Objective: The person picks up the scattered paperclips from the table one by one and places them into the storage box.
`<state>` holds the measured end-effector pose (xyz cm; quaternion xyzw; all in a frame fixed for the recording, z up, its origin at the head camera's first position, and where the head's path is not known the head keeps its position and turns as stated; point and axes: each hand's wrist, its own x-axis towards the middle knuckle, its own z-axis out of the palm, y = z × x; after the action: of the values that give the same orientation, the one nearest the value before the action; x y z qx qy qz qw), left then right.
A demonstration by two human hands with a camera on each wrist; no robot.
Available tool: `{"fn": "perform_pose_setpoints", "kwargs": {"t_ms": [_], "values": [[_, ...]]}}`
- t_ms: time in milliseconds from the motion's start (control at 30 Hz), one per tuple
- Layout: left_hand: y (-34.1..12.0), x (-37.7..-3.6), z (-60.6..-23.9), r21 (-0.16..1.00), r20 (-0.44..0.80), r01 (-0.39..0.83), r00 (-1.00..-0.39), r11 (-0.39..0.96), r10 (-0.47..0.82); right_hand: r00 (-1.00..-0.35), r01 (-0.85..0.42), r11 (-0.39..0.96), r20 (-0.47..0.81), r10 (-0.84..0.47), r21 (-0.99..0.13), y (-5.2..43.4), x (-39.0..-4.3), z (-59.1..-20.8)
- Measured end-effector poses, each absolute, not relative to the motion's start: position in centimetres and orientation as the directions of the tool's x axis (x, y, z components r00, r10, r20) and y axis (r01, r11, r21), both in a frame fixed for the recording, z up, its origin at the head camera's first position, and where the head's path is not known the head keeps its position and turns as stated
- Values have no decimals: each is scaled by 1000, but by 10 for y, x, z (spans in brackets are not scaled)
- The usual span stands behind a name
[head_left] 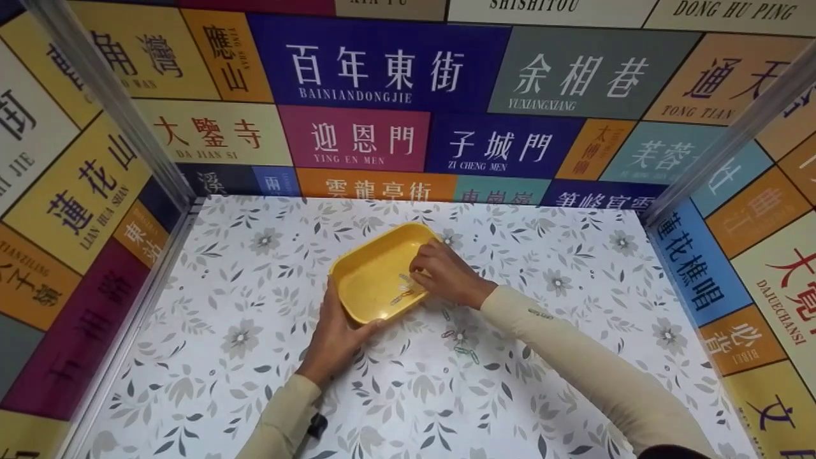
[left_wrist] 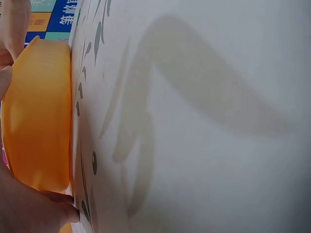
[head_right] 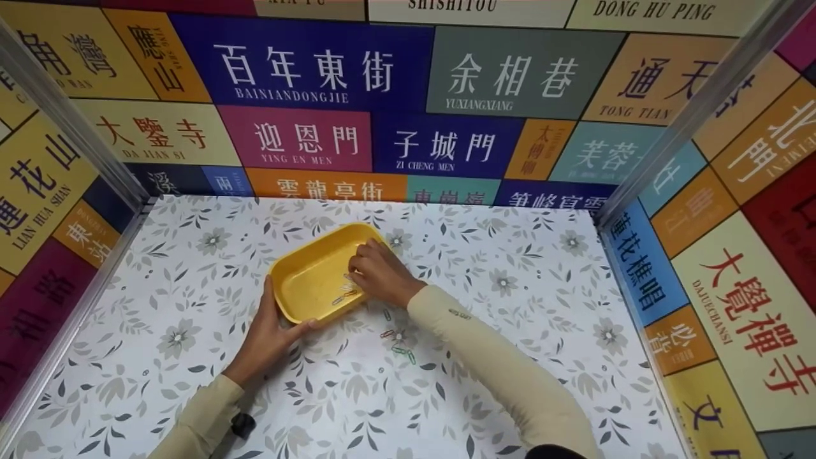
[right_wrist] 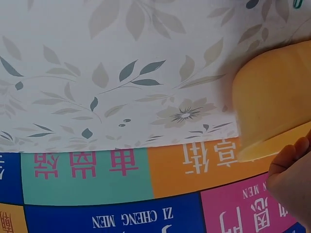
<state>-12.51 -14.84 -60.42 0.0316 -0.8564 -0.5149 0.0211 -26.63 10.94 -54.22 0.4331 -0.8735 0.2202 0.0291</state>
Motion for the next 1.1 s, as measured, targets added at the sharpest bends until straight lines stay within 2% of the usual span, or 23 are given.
{"fn": "perform_pose_setpoints", "kwargs": {"t_ms": [367, 567, 867, 1100], "values": [[-146, -124, -603, 892, -10, -43, -997, 449, -77, -583, -799, 455, 320, -747, -393, 128, -237, -540], [-146, -124, -602, 889, -13, -48, -997, 455, -81, -553, -826, 431, 377, -743, -362, 139, -224, -538], [-147, -124, -603, 890, -10, -42, -997, 454, -74, -596, -793, 453, 367, -714, -407, 163, -200, -543], [-149, -125, -605, 905, 62, 32, -996, 425, -57, -543, -835, 417, 413, -731, -361, 179, -187, -556]]}}
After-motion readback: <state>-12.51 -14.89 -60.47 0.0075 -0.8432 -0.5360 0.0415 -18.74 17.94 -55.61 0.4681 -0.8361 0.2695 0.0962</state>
